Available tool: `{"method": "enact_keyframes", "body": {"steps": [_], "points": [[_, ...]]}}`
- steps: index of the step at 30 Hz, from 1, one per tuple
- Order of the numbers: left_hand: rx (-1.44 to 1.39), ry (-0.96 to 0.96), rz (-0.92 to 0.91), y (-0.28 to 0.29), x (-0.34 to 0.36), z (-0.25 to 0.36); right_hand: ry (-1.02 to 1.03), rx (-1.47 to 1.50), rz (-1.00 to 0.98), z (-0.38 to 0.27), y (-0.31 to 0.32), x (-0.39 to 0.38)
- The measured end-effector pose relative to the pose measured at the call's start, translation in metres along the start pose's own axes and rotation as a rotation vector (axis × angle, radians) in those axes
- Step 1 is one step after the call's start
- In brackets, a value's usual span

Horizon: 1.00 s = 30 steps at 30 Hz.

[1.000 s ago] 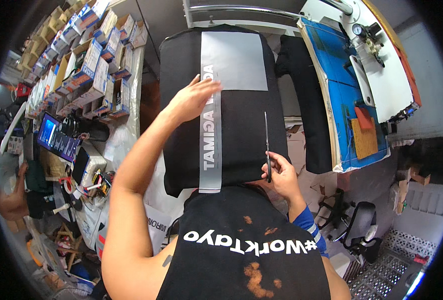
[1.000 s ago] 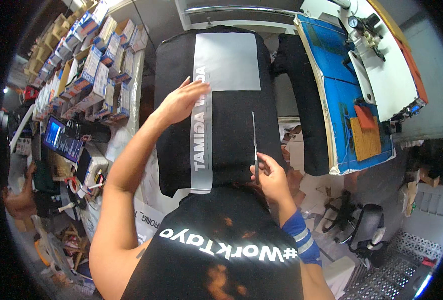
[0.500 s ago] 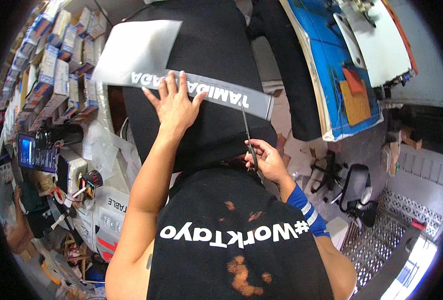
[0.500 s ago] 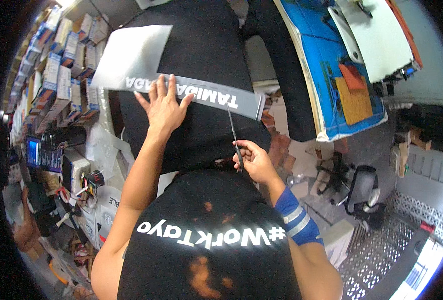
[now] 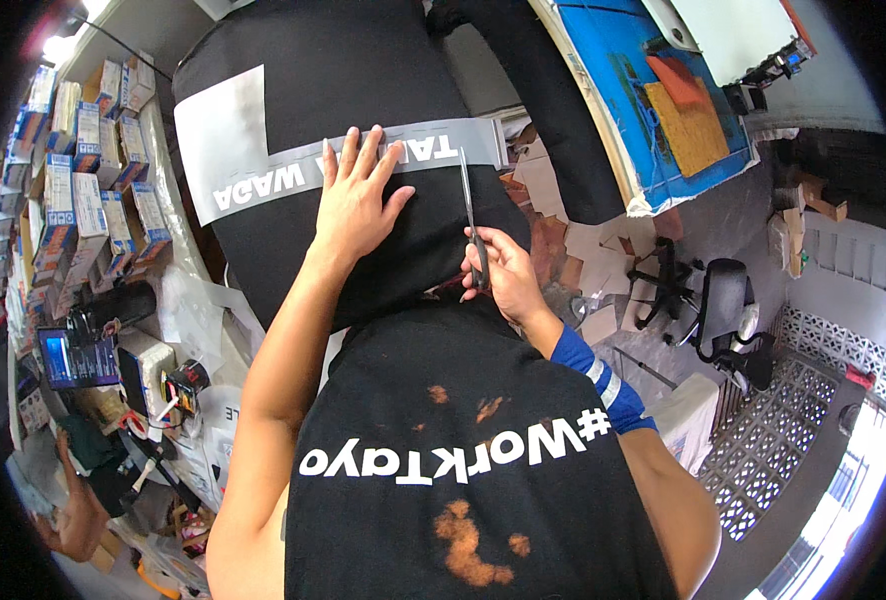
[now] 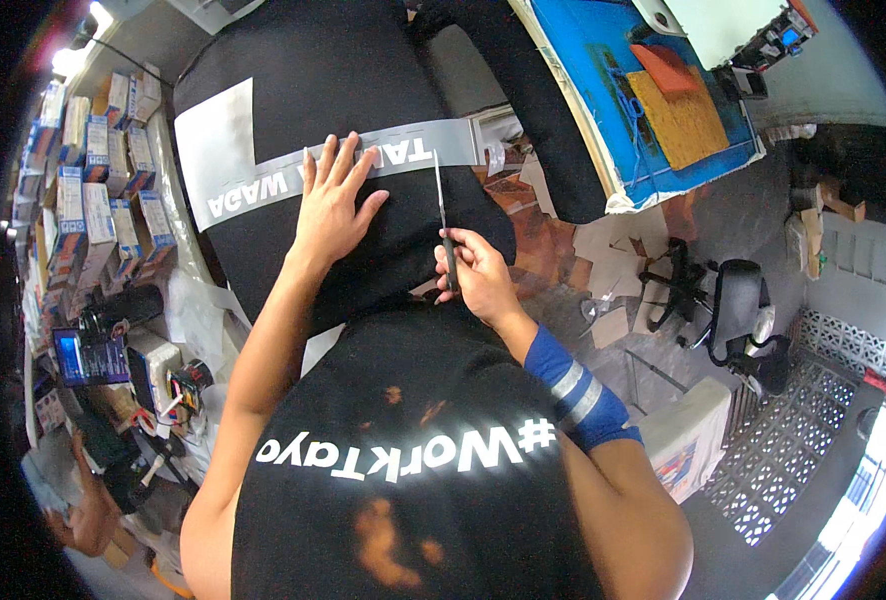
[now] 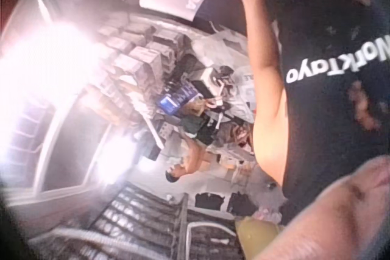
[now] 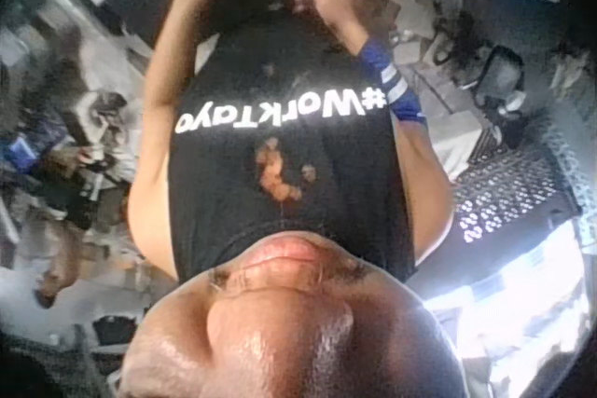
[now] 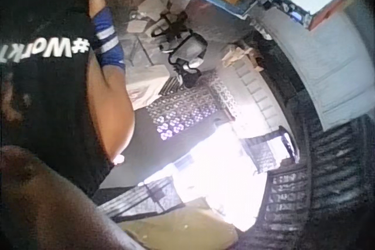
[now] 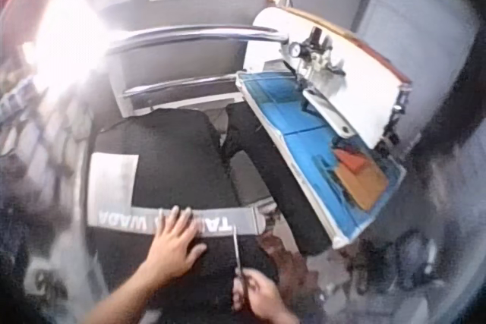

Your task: The person places a white t-shirt on a heat press, then switches to a black t-shirt, cuts a printed transfer with scissors, and applies it to the shirt. The person repeats the process with another black t-shirt, cutting and applying a second transfer.

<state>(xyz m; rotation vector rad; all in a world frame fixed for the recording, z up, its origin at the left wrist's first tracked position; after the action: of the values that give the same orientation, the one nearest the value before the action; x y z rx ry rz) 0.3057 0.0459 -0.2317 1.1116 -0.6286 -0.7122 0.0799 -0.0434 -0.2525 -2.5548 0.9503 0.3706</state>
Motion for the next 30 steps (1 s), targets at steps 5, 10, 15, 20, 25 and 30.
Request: {"method": "enact_keyframes", "body": {"steps": [5, 10, 15, 20, 25, 30], "points": [[0.032, 0.003, -0.01, -0.003, -0.006, -0.001, 0.01, -0.015, 0.023, -0.007, -0.008, 0.005], [0.021, 0.016, 0.007, -0.001, -0.006, 0.002, 0.024, -0.066, 0.048, -0.009, -0.012, 0.012], [0.037, 0.001, 0.031, -0.001, -0.006, 0.002, 0.024, -0.098, 0.048, -0.008, -0.013, 0.014], [0.037, 0.006, 0.025, -0.002, -0.006, 0.0, 0.035, -0.101, 0.037, -0.011, -0.013, 0.01], [0.035, 0.014, 0.014, 0.0, -0.007, 0.002, 0.011, -0.127, 0.058, -0.016, -0.014, 0.011], [0.038, 0.003, 0.024, -0.001, -0.006, 0.001, 0.026, -0.065, 0.071, -0.023, -0.017, 0.025]]}}
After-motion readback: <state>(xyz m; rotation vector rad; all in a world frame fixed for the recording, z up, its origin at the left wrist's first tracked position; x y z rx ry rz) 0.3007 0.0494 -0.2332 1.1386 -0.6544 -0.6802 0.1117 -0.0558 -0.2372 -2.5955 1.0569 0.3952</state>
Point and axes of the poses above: each hand's wrist, its own x-axis towards the middle knuckle, its own y-axis out of the back of the hand, z = x × y, the point moved 4 cm from there along x, towards the middle knuckle, and after that the axes turned 13 degrees about y, right-handed, at the moved point
